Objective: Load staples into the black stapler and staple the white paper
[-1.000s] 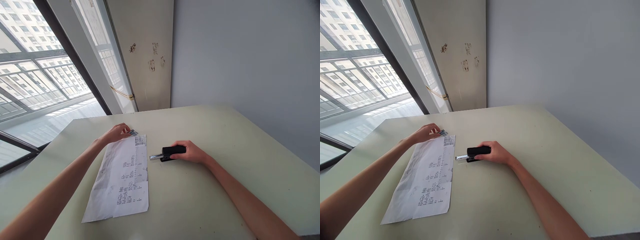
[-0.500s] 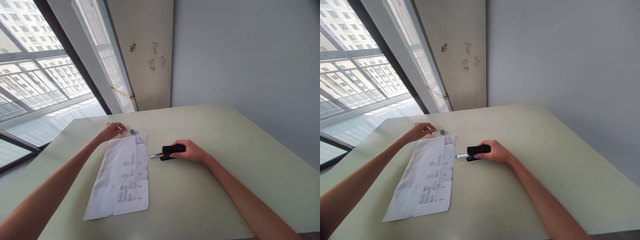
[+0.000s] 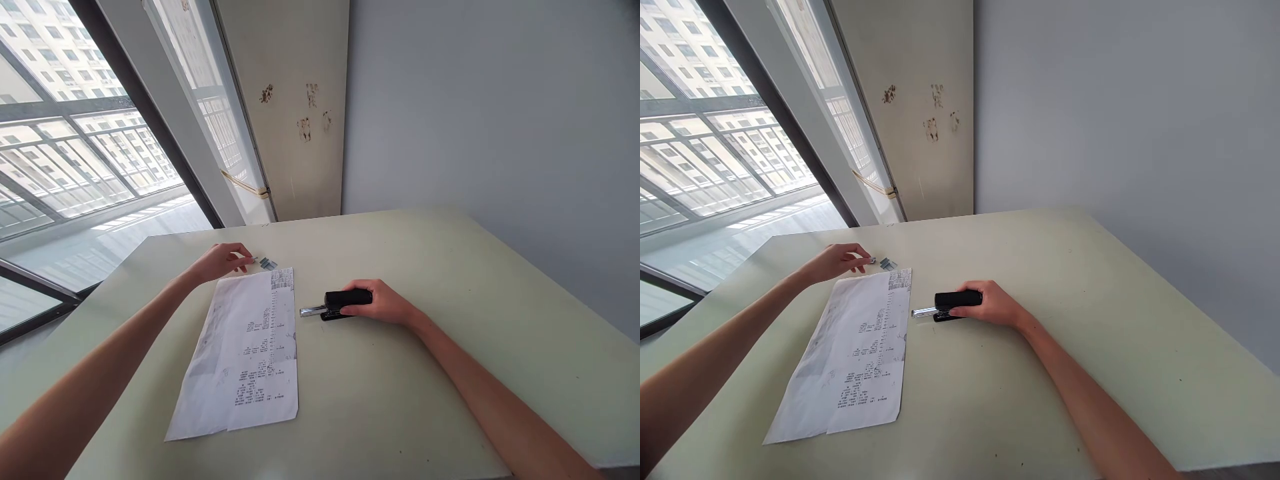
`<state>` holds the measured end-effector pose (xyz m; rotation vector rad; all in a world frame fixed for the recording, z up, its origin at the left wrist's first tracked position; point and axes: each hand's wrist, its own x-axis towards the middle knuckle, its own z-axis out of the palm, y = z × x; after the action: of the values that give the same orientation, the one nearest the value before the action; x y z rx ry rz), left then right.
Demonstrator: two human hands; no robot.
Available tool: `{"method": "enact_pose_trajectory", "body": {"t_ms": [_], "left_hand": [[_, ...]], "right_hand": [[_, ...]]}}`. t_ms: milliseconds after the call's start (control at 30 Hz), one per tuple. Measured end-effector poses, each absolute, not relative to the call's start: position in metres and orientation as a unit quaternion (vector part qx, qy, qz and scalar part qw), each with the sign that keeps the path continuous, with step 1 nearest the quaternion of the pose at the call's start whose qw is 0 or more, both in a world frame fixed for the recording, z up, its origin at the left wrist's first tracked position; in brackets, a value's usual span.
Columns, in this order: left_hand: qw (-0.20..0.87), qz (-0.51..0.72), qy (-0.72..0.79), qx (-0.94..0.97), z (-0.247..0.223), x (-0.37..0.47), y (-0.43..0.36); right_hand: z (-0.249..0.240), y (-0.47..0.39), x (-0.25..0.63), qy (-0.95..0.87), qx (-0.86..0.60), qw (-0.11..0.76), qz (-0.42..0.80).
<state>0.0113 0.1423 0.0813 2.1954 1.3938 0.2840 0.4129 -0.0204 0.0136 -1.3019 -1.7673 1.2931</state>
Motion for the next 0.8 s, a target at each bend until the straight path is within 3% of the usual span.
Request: {"method": "enact_pose_trajectory", "body": {"t_ms": [267,567,800], "left_hand": [[0.357,0.139,0.421,0.822,0.098,0.060,0.087],[0.435,0.142,0.408,0.790,0.068,0.103,0.021],[0.293,0.211,0.447,0.819,0.054,0.111,-0.005]], "right_hand": [[0.015,-0.021,0.413,-0.660,-0.479,0.298,0.497],[0.015,-0.020,0.413,-0.663,-0.487,0.300,0.483],[0.016,-0.020,0.412,-0.658,-0.493,0.297,0.486]]}}
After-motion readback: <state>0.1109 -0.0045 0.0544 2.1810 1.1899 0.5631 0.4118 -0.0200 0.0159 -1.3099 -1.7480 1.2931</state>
